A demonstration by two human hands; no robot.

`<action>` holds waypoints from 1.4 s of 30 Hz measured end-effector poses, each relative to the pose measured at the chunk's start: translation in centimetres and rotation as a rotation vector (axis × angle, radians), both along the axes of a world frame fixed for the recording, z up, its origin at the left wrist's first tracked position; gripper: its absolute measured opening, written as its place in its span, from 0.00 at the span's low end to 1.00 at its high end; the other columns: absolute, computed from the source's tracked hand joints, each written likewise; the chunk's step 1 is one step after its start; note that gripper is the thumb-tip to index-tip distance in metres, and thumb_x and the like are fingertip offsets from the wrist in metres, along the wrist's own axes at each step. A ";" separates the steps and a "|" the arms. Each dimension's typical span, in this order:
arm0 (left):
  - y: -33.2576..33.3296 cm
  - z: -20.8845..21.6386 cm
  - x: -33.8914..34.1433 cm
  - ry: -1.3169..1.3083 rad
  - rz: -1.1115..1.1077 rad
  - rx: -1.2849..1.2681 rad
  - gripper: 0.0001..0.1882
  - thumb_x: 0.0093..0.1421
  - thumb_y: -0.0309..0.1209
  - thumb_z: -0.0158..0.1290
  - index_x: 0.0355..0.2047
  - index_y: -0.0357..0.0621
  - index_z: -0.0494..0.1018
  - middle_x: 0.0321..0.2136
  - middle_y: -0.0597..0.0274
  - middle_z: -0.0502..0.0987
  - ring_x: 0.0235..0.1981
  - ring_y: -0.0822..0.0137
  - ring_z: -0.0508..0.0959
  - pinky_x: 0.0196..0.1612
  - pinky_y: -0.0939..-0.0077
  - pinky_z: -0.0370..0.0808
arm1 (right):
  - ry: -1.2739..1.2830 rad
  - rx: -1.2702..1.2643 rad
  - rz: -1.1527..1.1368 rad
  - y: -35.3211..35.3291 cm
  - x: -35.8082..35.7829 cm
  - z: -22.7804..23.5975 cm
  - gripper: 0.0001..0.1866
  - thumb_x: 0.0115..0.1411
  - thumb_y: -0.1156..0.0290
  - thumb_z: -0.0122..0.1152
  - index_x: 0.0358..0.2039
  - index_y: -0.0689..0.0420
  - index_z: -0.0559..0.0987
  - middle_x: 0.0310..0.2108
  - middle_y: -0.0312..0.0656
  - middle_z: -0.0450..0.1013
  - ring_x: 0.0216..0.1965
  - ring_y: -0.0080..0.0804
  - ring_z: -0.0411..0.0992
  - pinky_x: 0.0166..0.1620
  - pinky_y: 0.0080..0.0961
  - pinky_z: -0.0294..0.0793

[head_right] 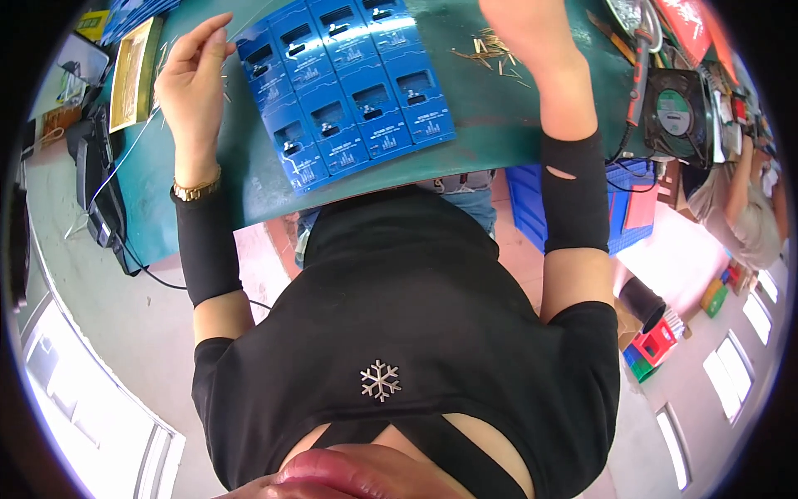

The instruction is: The person inserts electronic pins and circuit boards into blue plastic housing modules by hand, then solders them in place with a soldering iron.

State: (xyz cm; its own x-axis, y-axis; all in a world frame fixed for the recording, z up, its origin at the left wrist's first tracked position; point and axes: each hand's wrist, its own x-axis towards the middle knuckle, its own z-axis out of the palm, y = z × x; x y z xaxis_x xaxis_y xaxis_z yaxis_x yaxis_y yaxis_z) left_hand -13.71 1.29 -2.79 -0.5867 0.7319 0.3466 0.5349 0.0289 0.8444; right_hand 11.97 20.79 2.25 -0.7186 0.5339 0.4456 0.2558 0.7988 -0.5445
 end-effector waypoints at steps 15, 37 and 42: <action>0.1 1.5 3.0 -0.006 -0.266 -0.111 0.12 0.62 0.22 0.56 0.45 0.44 0.80 0.31 0.72 0.75 0.29 0.83 0.71 0.33 0.89 0.69 | -0.132 -0.238 -0.166 0.4 -0.3 -3.4 0.04 0.52 0.76 0.66 0.29 0.63 0.81 0.27 0.45 0.76 0.29 0.36 0.76 0.34 0.27 0.73; 0.8 1.1 2.9 -0.027 -0.301 -0.216 0.21 0.57 0.19 0.56 0.53 0.39 0.74 0.29 0.73 0.74 0.23 0.87 0.64 0.28 0.94 0.62 | -0.157 -0.055 -0.216 1.0 0.8 -3.7 0.06 0.53 0.73 0.64 0.27 0.63 0.81 0.27 0.50 0.77 0.30 0.45 0.77 0.35 0.33 0.74; 1.2 1.1 3.1 -0.052 -0.284 -0.228 0.23 0.56 0.18 0.56 0.55 0.38 0.72 0.29 0.71 0.75 0.22 0.87 0.65 0.27 0.95 0.62 | -0.098 -0.138 -0.196 1.1 0.8 -3.9 0.07 0.55 0.73 0.63 0.29 0.64 0.80 0.28 0.51 0.77 0.31 0.45 0.77 0.36 0.33 0.74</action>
State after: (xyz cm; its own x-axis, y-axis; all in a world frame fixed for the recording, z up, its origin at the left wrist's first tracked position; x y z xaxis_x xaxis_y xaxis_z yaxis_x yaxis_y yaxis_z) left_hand -10.62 2.51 -1.74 -0.3616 0.9232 0.1305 0.5048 0.0762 0.8599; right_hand 12.81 21.91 -1.67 -0.6317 0.7181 0.2921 0.4549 0.6485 -0.6104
